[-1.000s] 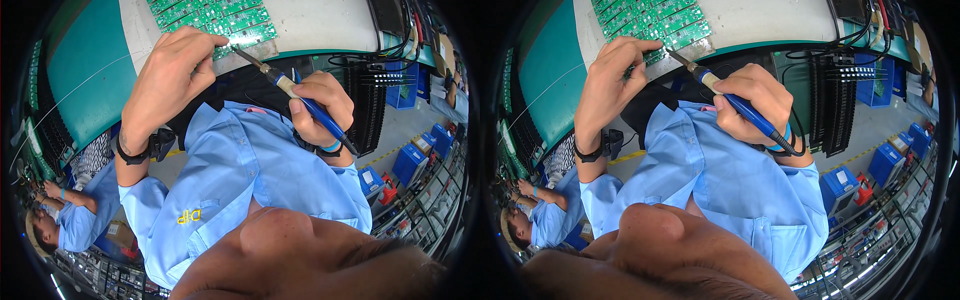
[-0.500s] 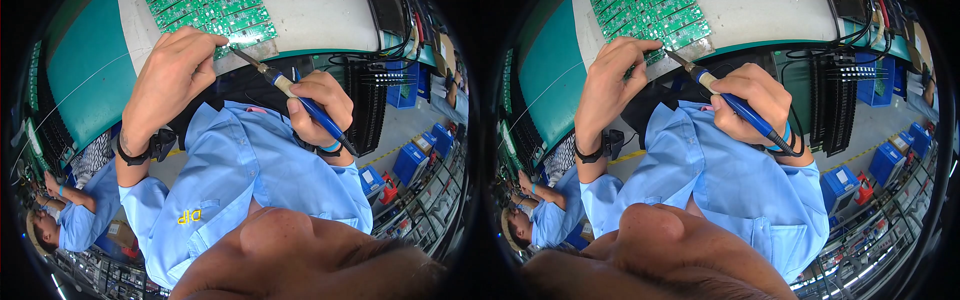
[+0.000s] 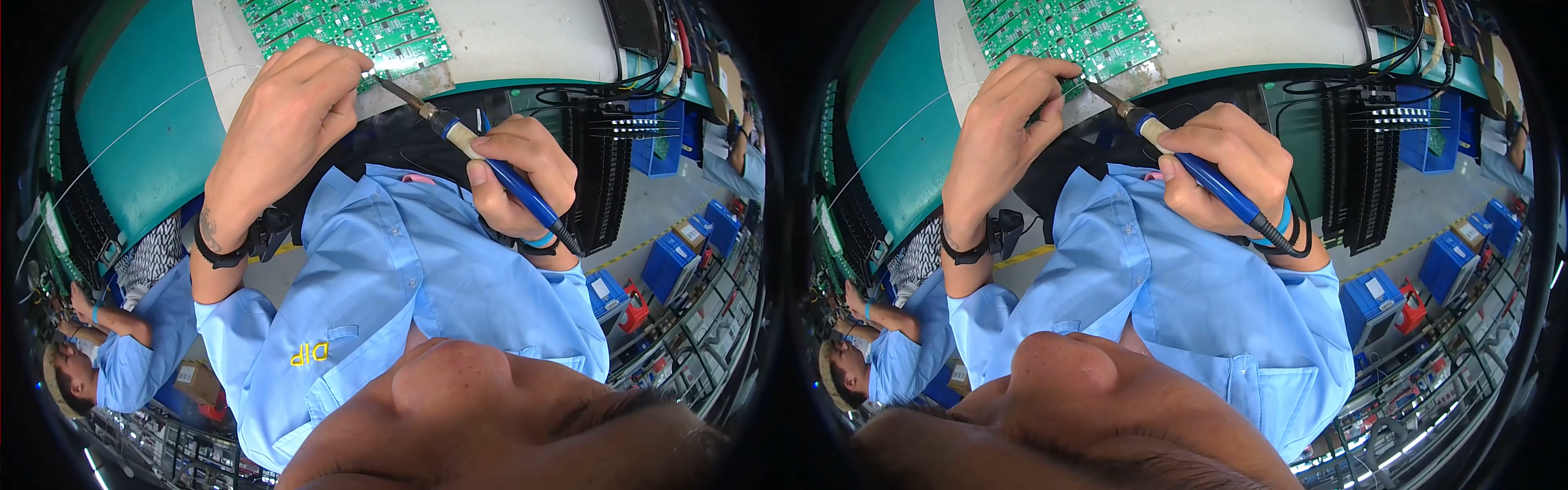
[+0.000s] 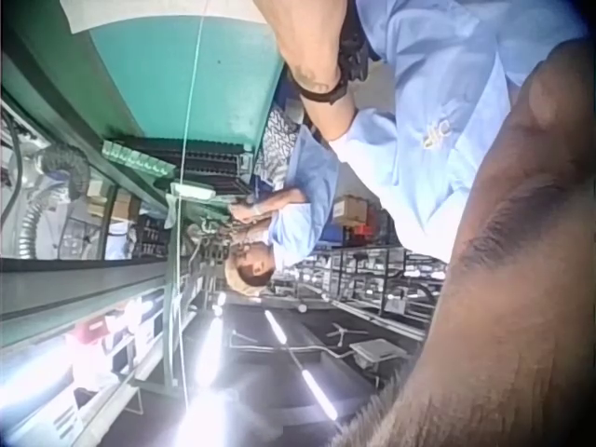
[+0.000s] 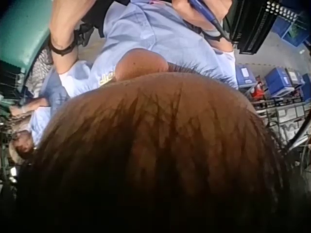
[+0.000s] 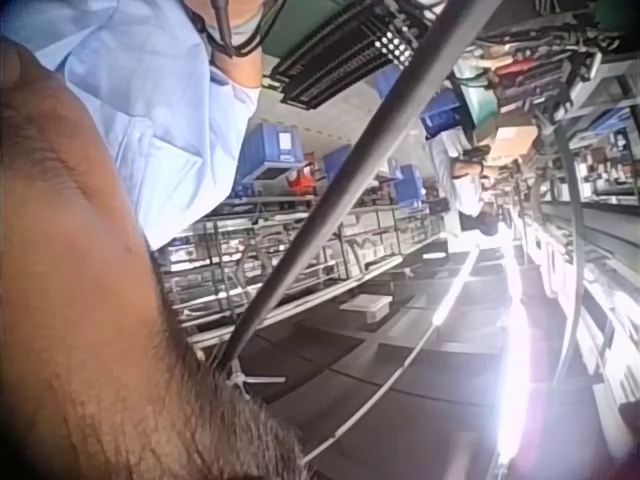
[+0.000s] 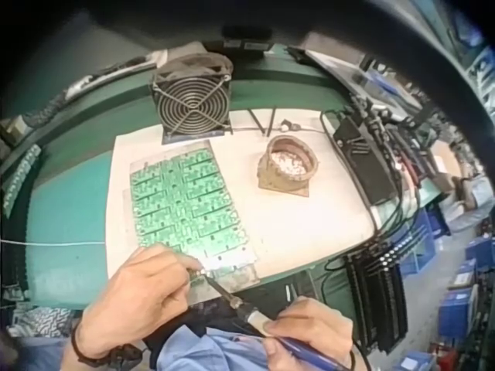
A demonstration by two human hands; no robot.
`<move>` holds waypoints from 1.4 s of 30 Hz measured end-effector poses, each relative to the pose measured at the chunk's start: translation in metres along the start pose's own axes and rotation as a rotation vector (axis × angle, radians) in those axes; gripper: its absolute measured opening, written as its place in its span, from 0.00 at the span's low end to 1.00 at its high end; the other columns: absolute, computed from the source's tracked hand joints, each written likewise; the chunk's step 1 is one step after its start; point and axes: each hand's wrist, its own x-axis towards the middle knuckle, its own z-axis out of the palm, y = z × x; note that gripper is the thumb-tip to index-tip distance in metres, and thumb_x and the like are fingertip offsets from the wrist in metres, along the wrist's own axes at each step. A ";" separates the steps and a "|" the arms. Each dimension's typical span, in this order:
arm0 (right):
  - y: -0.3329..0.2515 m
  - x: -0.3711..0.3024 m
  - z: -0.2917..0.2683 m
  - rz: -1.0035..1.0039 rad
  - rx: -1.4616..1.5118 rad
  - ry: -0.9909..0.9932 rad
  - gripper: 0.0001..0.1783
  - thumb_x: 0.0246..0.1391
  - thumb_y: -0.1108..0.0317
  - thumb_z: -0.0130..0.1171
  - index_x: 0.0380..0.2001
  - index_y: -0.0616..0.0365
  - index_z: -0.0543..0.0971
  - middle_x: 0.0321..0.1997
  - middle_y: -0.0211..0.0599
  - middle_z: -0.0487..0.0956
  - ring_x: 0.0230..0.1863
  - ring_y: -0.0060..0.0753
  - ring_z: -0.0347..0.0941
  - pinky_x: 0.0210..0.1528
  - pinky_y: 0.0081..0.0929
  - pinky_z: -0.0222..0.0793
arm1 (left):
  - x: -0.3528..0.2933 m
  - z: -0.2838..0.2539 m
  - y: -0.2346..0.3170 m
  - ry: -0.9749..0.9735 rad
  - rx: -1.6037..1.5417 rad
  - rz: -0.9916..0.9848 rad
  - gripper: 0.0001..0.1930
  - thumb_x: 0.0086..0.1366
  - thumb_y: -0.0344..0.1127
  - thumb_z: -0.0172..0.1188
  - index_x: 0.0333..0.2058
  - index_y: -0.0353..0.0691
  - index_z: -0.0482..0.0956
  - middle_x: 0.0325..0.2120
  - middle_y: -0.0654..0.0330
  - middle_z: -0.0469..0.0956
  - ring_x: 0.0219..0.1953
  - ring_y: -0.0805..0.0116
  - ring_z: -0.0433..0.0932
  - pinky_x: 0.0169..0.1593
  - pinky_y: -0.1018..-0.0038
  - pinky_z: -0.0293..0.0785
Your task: Soldering components onto a printed circuit board.
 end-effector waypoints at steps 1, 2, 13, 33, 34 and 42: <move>-0.001 0.000 0.000 0.000 0.000 0.000 0.12 0.50 0.77 0.68 0.39 0.66 0.80 0.33 0.47 0.83 0.29 0.40 0.80 0.33 0.32 0.76 | 0.000 0.000 0.000 0.000 -0.001 -0.001 0.08 0.57 0.18 0.63 0.31 0.31 0.71 0.43 0.53 0.84 0.42 0.54 0.79 0.49 0.63 0.76; -0.001 -0.001 -0.001 0.009 0.002 -0.004 0.12 0.50 0.77 0.68 0.39 0.66 0.80 0.33 0.47 0.83 0.29 0.40 0.80 0.33 0.32 0.76 | 0.000 0.000 0.000 0.000 -0.001 -0.002 0.08 0.57 0.18 0.63 0.31 0.31 0.71 0.43 0.53 0.84 0.42 0.54 0.79 0.49 0.63 0.76; -0.003 -0.002 -0.002 0.024 0.005 -0.009 0.13 0.51 0.77 0.69 0.40 0.65 0.80 0.33 0.47 0.83 0.29 0.40 0.80 0.34 0.33 0.77 | 0.001 0.000 0.001 -0.014 0.031 -0.003 0.08 0.56 0.22 0.64 0.36 0.31 0.78 0.43 0.55 0.84 0.47 0.53 0.81 0.52 0.60 0.77; -0.001 0.002 0.000 0.003 0.014 0.001 0.12 0.51 0.77 0.68 0.39 0.66 0.80 0.32 0.47 0.82 0.27 0.39 0.79 0.31 0.30 0.75 | 0.001 -0.002 0.002 -0.005 0.021 -0.014 0.07 0.57 0.22 0.65 0.34 0.32 0.77 0.43 0.56 0.84 0.46 0.53 0.80 0.51 0.60 0.77; -0.001 0.002 0.000 -0.002 0.011 0.003 0.12 0.51 0.77 0.68 0.39 0.66 0.80 0.32 0.47 0.82 0.27 0.39 0.79 0.31 0.30 0.74 | 0.001 -0.001 0.002 -0.005 0.021 -0.015 0.07 0.57 0.22 0.65 0.34 0.32 0.77 0.43 0.56 0.84 0.46 0.53 0.80 0.51 0.60 0.77; -0.002 0.002 -0.002 -0.008 0.028 0.010 0.12 0.50 0.77 0.69 0.39 0.67 0.80 0.32 0.47 0.83 0.27 0.38 0.79 0.31 0.30 0.74 | 0.001 -0.003 0.003 -0.008 0.019 -0.016 0.08 0.56 0.22 0.65 0.33 0.32 0.76 0.43 0.55 0.84 0.46 0.52 0.80 0.51 0.60 0.77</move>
